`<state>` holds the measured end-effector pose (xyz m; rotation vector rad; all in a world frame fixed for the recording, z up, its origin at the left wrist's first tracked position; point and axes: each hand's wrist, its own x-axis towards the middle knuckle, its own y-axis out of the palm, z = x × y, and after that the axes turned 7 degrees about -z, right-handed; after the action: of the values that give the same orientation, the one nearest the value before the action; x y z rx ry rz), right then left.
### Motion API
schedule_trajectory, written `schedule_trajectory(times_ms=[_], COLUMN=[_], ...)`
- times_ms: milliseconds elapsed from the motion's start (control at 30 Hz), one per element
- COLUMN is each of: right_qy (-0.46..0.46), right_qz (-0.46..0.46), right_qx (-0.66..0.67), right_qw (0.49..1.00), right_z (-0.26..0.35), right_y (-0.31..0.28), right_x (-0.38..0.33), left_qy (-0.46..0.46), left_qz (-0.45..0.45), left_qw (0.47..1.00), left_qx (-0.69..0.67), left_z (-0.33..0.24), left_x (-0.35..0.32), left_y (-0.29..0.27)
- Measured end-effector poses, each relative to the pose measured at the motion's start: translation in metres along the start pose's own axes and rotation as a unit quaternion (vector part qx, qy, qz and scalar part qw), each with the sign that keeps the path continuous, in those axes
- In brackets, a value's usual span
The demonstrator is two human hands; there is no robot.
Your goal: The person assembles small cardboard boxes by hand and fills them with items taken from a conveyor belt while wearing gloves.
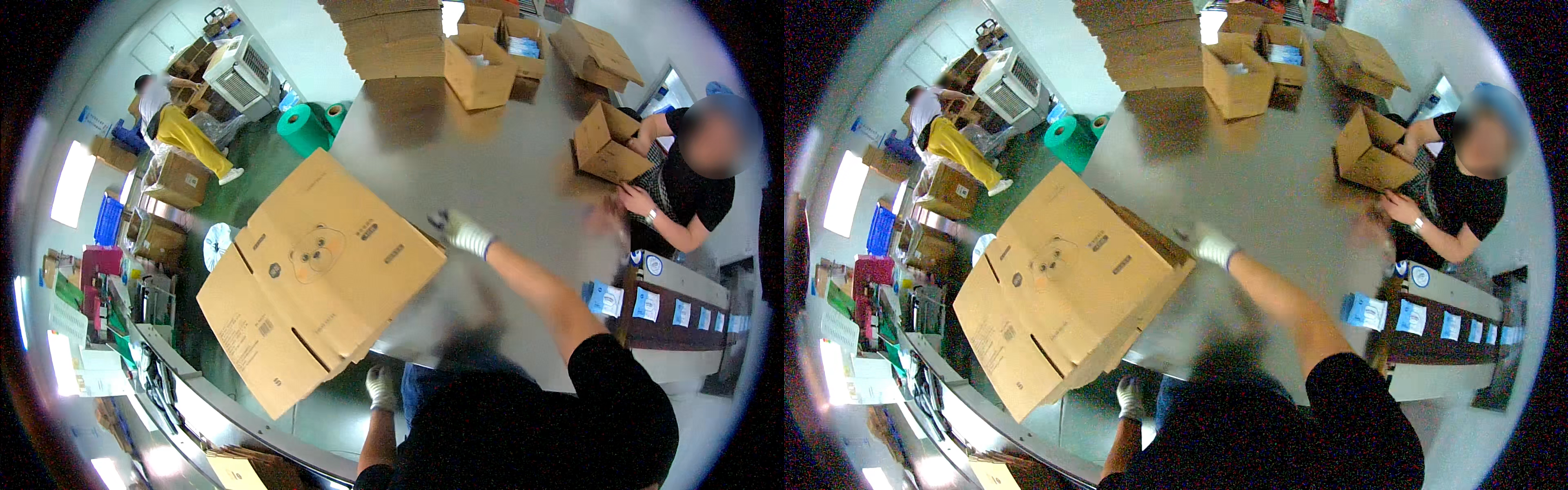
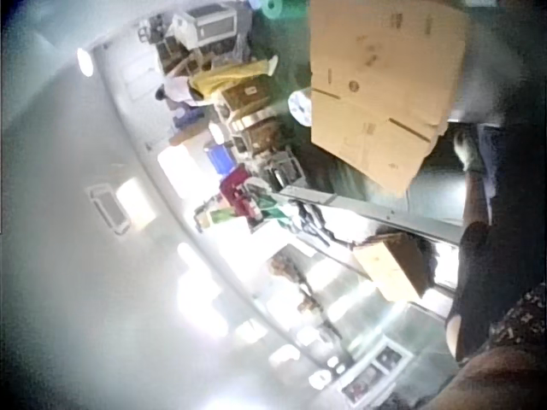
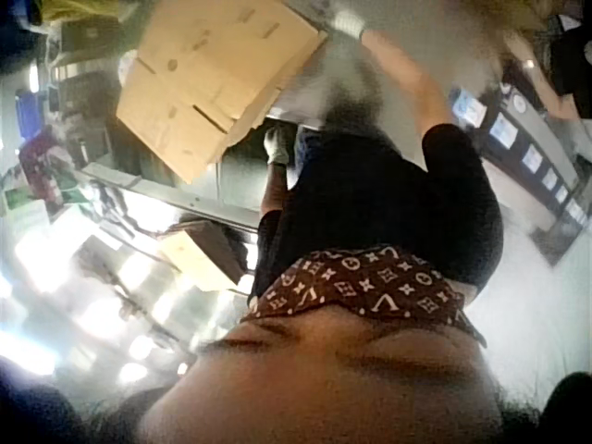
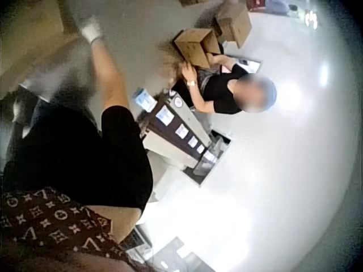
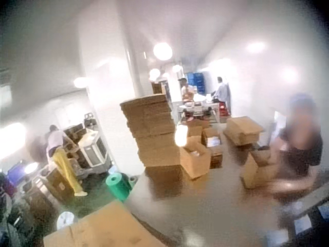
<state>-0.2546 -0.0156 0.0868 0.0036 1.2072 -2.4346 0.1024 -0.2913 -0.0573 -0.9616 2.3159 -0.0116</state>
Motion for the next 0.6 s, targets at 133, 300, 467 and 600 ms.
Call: schedule_trajectory(times_ms=[133,300,467,600], right_qy=[0.402,0.392,0.37,0.348], right_qz=[0.002,-0.038,-0.042,-0.044], right_qx=[0.505,0.578,0.587,0.587], right_qw=[0.764,0.715,0.719,0.73], right_z=[-0.037,-0.019,0.001,0.015], right_y=[0.116,0.129,0.135,0.138], right_x=[-0.022,0.031,0.078,0.104], left_qy=[-0.252,-0.257,-0.247,-0.221], left_qz=[-0.051,-0.072,-0.082,-0.082], left_qw=[0.955,0.935,0.926,0.926], left_qx=[-0.146,-0.231,-0.273,-0.295], left_z=[-0.041,-0.056,-0.063,-0.075], left_x=[0.041,0.085,0.108,0.125], left_y=[-0.052,-0.073,-0.073,-0.065])
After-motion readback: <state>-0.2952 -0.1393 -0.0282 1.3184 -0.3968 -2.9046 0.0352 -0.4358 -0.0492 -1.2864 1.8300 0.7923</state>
